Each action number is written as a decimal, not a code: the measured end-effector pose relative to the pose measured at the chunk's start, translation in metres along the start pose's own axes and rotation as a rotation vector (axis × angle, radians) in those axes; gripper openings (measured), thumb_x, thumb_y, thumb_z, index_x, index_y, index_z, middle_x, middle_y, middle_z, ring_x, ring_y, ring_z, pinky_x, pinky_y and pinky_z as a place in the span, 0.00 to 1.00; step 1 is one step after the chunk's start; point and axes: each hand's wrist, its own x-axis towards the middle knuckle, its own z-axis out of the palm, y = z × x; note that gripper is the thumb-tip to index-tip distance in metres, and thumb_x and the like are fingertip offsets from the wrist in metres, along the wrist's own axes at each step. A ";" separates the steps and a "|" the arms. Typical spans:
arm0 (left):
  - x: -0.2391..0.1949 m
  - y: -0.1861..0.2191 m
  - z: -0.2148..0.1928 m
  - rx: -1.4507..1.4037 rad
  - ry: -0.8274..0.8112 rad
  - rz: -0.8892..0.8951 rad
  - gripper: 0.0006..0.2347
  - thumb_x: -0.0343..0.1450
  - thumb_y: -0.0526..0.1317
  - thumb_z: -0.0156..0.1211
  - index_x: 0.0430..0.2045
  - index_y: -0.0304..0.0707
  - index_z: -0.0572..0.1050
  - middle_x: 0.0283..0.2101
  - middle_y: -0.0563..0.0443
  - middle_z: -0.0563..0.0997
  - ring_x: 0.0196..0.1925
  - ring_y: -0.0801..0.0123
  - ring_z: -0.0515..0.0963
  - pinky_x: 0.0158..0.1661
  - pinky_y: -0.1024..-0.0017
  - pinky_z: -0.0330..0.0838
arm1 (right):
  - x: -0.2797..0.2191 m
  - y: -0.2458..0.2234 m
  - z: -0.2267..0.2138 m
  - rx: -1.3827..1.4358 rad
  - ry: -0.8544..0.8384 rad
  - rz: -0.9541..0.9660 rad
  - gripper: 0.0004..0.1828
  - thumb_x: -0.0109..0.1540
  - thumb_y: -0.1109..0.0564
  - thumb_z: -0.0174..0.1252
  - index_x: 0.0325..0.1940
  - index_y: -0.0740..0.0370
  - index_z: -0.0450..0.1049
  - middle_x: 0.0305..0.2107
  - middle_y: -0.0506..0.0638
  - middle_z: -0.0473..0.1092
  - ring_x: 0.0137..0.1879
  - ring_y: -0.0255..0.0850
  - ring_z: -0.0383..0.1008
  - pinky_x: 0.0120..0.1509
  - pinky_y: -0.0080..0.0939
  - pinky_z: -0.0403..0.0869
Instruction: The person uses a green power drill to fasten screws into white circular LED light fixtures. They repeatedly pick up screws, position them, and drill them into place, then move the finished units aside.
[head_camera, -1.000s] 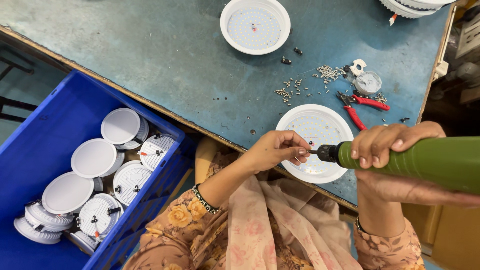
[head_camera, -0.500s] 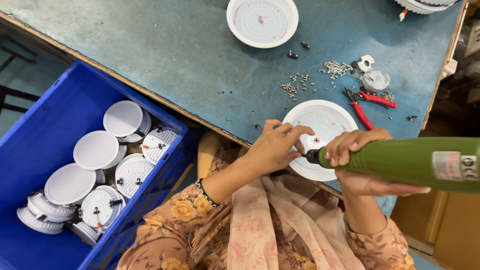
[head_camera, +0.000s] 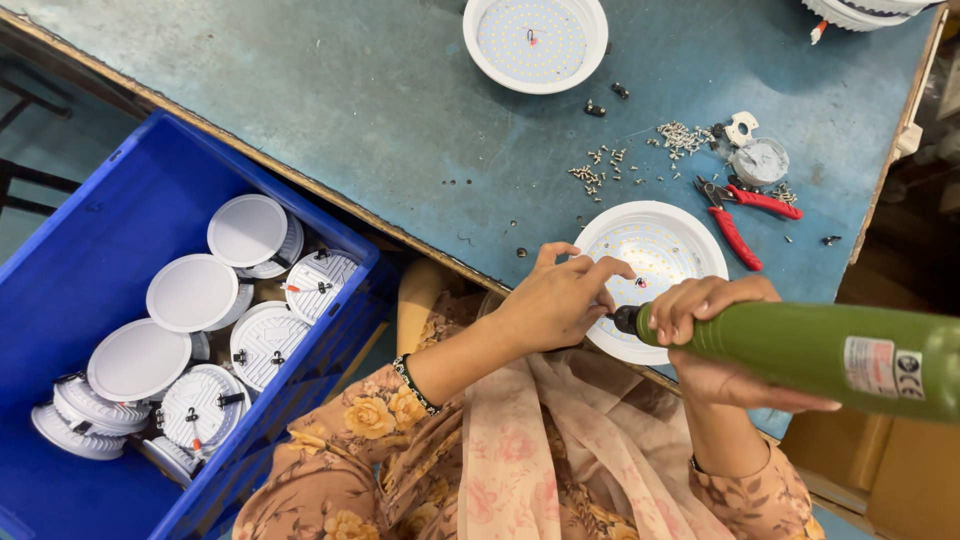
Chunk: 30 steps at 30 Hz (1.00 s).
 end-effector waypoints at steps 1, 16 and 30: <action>-0.001 0.000 -0.003 -0.002 -0.019 -0.008 0.23 0.67 0.33 0.64 0.56 0.46 0.66 0.33 0.62 0.85 0.48 0.68 0.81 0.63 0.53 0.56 | -0.001 0.000 -0.001 -0.005 -0.004 0.001 0.62 0.43 0.03 0.43 0.37 0.69 0.65 0.20 0.60 0.65 0.25 0.50 0.65 0.30 0.51 0.72; -0.013 -0.045 -0.010 0.392 0.150 0.590 0.03 0.66 0.37 0.62 0.31 0.45 0.78 0.40 0.60 0.75 0.50 0.72 0.76 0.64 0.60 0.63 | -0.004 0.002 -0.020 0.052 -0.147 0.048 0.62 0.40 0.06 0.51 0.39 0.72 0.68 0.22 0.61 0.67 0.28 0.50 0.63 0.31 0.52 0.70; -0.015 -0.051 -0.001 0.216 0.185 0.527 0.03 0.66 0.37 0.62 0.30 0.42 0.77 0.38 0.56 0.75 0.48 0.69 0.77 0.68 0.56 0.63 | 0.010 -0.012 -0.023 0.062 -0.389 0.147 0.54 0.46 0.14 0.63 0.44 0.70 0.72 0.29 0.62 0.70 0.31 0.52 0.71 0.36 0.55 0.73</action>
